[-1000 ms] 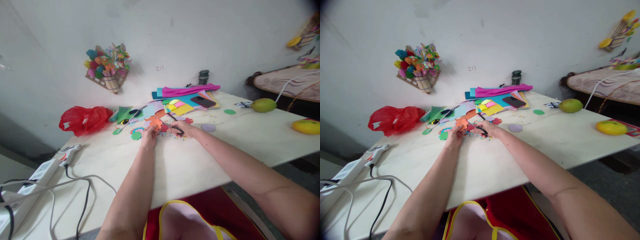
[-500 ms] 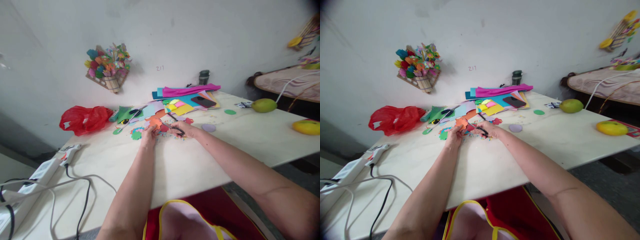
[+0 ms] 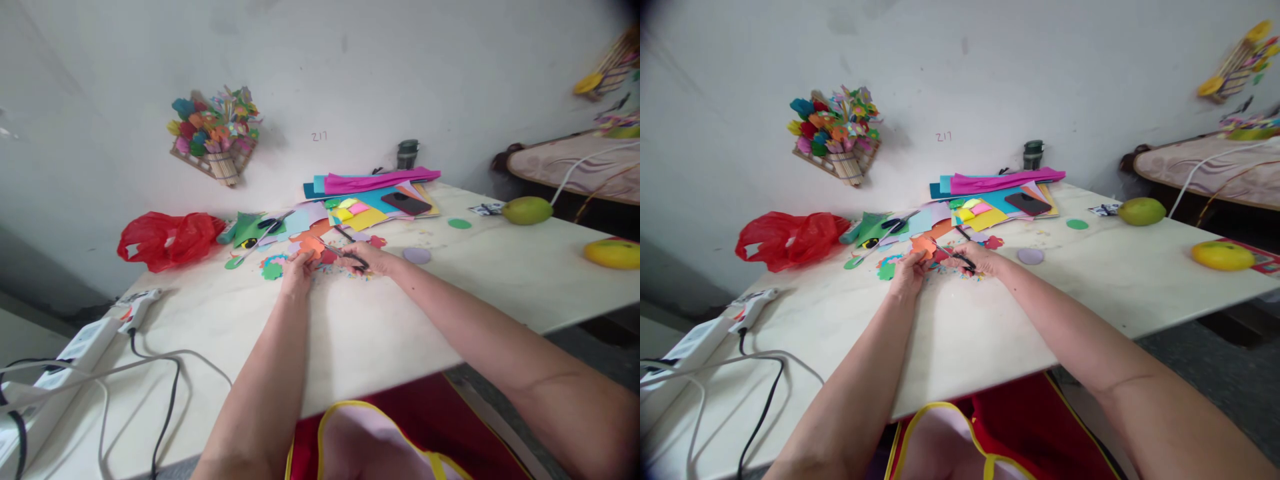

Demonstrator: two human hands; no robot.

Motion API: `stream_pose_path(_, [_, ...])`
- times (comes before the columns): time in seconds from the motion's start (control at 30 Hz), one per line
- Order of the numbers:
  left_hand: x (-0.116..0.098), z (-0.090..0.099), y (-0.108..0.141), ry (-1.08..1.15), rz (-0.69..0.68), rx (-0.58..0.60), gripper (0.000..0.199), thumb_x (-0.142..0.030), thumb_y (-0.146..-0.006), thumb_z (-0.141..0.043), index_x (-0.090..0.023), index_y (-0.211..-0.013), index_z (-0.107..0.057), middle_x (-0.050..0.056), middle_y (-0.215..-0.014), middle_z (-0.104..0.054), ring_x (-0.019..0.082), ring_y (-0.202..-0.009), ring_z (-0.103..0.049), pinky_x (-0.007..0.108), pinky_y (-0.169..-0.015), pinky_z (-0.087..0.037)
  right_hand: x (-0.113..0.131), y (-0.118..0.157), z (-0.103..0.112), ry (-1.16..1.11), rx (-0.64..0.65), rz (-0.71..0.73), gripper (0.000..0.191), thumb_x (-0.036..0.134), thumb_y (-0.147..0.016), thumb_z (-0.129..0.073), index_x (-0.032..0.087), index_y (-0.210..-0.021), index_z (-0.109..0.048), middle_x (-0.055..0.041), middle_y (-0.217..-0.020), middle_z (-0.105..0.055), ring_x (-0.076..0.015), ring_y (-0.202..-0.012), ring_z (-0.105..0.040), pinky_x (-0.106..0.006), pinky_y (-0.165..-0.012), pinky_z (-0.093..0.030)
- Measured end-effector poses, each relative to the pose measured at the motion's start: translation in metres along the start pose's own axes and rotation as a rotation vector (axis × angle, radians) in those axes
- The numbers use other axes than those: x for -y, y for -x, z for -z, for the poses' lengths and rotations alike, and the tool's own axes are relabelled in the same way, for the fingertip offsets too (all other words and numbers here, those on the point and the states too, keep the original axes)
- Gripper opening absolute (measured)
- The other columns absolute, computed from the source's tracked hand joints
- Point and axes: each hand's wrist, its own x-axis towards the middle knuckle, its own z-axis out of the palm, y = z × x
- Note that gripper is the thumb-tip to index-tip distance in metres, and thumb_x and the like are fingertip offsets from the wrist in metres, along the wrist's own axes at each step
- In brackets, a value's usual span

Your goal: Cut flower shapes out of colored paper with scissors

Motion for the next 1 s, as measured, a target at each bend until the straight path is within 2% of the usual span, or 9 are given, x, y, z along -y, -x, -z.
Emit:
stream_pose_path(0.3, [0.0, 0.001, -0.002, -0.002, -0.007, 0.025, 0.015, -0.005, -0.061, -0.072, -0.012, -0.072, -0.066, 0.004, -0.068, -0.072, 0.015, -0.061, -0.069, 0.025, -0.065, -0.058, -0.004, -0.004, 0.002, 0.025, 0.017, 0.01, 0.034, 0.034, -0.073, -0.081, 0.015, -0.067, -0.054, 0.0065, -0.043, -0.05, -0.0035, -0.032, -0.04, -0.013, -0.03, -0.03])
stream_pose_path(0.57, [0.001, 0.003, -0.004, -0.013, -0.008, 0.024, 0.019, -0.007, -0.063, -0.069, -0.014, -0.081, -0.067, 0.004, -0.07, -0.073, 0.019, -0.07, -0.073, 0.028, -0.071, -0.06, -0.007, -0.007, 0.003, 0.029, 0.019, 0.026, 0.034, 0.034, -0.071, -0.082, 0.015, -0.066, -0.054, 0.0062, -0.043, -0.05, -0.0038, -0.032, -0.039, -0.015, -0.03, -0.03])
stream_pose_path(0.8, [0.0, 0.002, -0.003, 0.02, -0.015, 0.023, 0.016, -0.005, -0.062, -0.067, -0.014, -0.076, -0.067, 0.004, -0.067, -0.072, 0.017, -0.061, -0.07, 0.026, -0.065, -0.06, -0.015, -0.011, 0.008, 0.057, 0.041, 0.049, 0.032, 0.035, -0.07, -0.081, 0.015, -0.07, -0.056, 0.006, -0.044, -0.051, -0.0042, -0.032, -0.04, -0.015, -0.031, -0.029])
stream_pose_path(1.0, [0.003, 0.006, -0.007, 0.018, -0.023, 0.03, 0.012, -0.007, -0.064, -0.069, -0.014, -0.075, -0.068, 0.005, -0.07, -0.073, 0.02, -0.068, -0.072, 0.031, -0.07, -0.061, -0.016, -0.011, 0.009, 0.064, 0.054, 0.029, 0.029, 0.034, -0.071, -0.079, 0.015, -0.073, -0.058, 0.0061, -0.045, -0.051, -0.0045, -0.031, -0.042, -0.015, -0.031, -0.029])
